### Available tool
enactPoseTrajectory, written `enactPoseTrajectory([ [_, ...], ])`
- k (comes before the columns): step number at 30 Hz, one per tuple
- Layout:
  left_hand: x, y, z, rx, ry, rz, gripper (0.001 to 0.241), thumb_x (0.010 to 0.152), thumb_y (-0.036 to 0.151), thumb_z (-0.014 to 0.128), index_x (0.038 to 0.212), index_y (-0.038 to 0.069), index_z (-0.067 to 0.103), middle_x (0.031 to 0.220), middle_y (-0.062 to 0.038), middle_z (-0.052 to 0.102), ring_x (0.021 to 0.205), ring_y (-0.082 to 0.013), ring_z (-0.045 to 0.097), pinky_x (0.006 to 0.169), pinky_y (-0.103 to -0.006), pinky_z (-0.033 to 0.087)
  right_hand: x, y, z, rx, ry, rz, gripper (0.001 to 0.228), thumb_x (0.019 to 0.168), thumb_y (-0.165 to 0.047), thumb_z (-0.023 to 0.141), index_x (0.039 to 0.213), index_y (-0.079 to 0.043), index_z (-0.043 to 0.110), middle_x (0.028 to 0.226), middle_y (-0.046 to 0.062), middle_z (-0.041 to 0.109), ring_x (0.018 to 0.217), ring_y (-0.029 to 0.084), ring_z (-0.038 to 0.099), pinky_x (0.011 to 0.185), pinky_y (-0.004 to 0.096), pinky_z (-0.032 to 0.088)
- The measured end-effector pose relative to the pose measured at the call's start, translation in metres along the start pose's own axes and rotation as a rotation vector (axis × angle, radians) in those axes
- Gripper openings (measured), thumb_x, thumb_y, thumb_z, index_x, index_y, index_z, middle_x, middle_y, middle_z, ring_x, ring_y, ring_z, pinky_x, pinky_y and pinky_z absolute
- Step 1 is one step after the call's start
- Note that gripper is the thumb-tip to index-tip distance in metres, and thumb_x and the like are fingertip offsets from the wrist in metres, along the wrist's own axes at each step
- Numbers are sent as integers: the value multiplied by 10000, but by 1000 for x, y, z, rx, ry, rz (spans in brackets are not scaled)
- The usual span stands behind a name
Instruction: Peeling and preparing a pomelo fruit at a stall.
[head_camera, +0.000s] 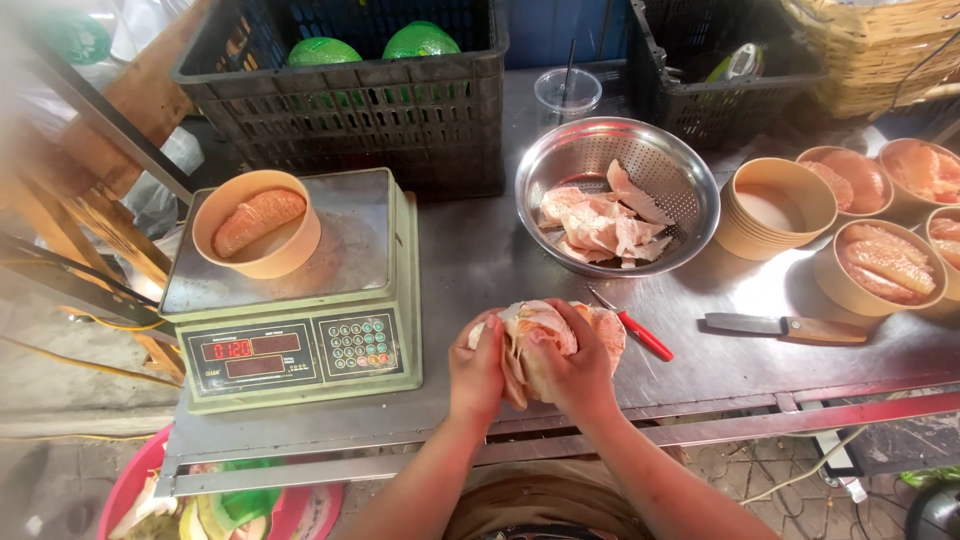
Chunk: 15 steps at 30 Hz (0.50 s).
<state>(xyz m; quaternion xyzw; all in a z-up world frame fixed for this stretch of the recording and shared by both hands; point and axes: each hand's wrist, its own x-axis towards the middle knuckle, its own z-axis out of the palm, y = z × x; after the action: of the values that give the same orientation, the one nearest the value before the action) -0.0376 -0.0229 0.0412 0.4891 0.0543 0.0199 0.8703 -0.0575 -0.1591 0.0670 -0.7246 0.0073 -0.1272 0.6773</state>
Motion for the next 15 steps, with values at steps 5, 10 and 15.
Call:
enactPoseTrajectory([
  [5,9,-9,-13,-90,-66,-28,419,1061,323,574,1167,-58,714,965,-134,737,788,-165,665,700,-300,546,9,8,-6,69,58,71,422,938,-180,649,1319,0,628,1183,81,722,1070,128,667,934,269,527],
  [10,9,13,-4,-180,-168,-74,482,1055,373,555,1225,-59,687,1058,-178,731,875,-221,679,791,-348,549,4,-27,-11,241,85,124,384,976,-157,604,1323,6,614,1183,83,711,1047,129,663,912,272,540],
  [15,11,20,-16,-395,-472,23,781,972,649,560,1339,-40,583,1280,-211,669,1166,-308,663,1025,-450,537,-20,-91,-13,147,-57,-174,516,943,-177,662,1404,11,527,1252,83,681,1130,146,649,985,285,523],
])
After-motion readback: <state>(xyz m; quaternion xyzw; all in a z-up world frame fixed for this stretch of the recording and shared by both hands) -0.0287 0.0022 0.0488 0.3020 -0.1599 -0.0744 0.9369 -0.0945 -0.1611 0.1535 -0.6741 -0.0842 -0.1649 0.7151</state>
